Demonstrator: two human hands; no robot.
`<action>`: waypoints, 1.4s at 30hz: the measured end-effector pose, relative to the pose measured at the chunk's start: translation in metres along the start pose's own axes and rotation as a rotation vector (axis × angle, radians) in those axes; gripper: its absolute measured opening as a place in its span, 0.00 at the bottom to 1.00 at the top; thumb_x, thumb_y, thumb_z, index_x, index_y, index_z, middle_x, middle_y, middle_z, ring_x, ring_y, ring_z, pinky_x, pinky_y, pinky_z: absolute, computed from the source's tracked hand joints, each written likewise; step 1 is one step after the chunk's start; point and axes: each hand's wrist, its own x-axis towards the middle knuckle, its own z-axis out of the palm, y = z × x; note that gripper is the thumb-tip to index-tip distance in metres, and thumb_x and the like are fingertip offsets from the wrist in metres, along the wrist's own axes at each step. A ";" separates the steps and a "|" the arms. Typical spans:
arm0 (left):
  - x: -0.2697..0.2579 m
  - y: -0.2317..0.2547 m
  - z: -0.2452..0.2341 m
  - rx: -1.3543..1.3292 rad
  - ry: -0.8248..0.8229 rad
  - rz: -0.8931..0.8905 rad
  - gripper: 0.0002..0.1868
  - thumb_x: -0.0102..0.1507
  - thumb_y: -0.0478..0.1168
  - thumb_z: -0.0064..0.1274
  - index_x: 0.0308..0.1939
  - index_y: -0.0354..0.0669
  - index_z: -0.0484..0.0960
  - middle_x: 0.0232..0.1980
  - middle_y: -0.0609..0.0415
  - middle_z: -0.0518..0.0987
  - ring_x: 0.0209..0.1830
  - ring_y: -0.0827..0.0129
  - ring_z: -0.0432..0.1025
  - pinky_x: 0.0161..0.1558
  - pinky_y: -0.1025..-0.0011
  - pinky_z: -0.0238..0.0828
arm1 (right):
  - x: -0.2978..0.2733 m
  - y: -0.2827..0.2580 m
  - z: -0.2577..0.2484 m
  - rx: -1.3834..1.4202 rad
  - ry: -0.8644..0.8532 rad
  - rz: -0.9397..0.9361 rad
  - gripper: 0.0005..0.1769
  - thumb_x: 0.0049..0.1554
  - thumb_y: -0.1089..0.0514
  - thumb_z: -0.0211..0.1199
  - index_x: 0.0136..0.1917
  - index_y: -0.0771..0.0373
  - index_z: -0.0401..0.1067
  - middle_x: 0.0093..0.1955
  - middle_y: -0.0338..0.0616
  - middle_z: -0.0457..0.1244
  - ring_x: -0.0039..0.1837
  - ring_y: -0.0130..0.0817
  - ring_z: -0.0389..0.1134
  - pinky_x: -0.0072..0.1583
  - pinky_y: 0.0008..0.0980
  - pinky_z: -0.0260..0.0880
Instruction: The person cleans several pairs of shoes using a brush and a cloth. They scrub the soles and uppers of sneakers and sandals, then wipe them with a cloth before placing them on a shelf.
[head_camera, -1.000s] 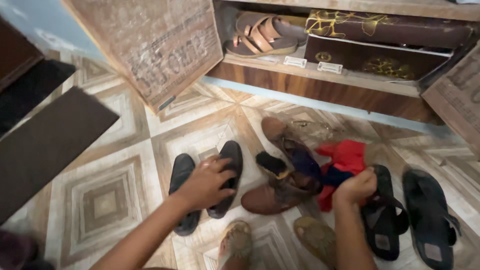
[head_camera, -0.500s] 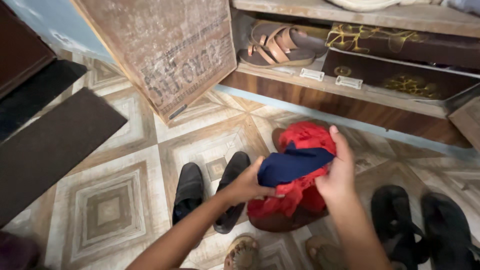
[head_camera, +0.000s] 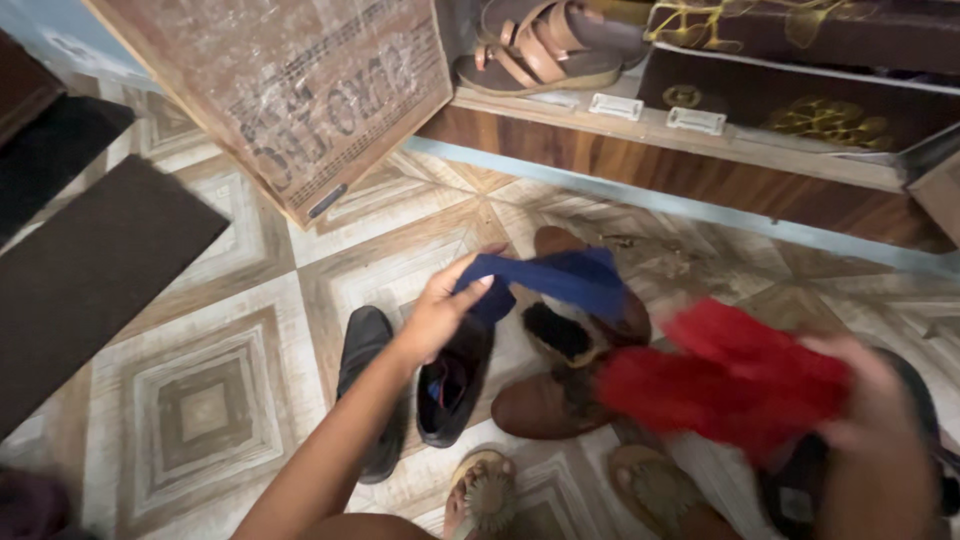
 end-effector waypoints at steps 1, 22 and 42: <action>-0.003 0.002 -0.009 -0.031 0.008 -0.041 0.19 0.68 0.35 0.51 0.63 0.41 0.78 0.57 0.59 0.81 0.56 0.74 0.74 0.59 0.74 0.70 | -0.021 -0.030 -0.003 -0.693 0.085 0.076 0.21 0.61 0.59 0.53 0.61 0.77 0.70 0.61 0.66 0.66 0.62 0.57 0.70 0.63 0.55 0.68; -0.058 -0.106 0.085 -0.713 0.247 -0.481 0.18 0.64 0.35 0.48 0.59 0.47 0.74 0.54 0.52 0.76 0.53 0.65 0.73 0.53 0.67 0.70 | 0.136 0.236 0.116 -1.289 0.024 0.003 0.63 0.49 0.50 0.75 0.82 0.55 0.34 0.78 0.53 0.49 0.77 0.43 0.51 0.72 0.41 0.54; -0.046 -0.018 0.062 -0.173 0.061 -0.308 0.33 0.60 0.37 0.59 0.69 0.44 0.67 0.60 0.46 0.77 0.58 0.59 0.73 0.56 0.61 0.73 | 0.165 0.176 0.182 -0.949 0.387 -0.090 0.22 0.61 0.57 0.61 0.67 0.66 0.73 0.59 0.43 0.70 0.56 0.27 0.70 0.58 0.29 0.70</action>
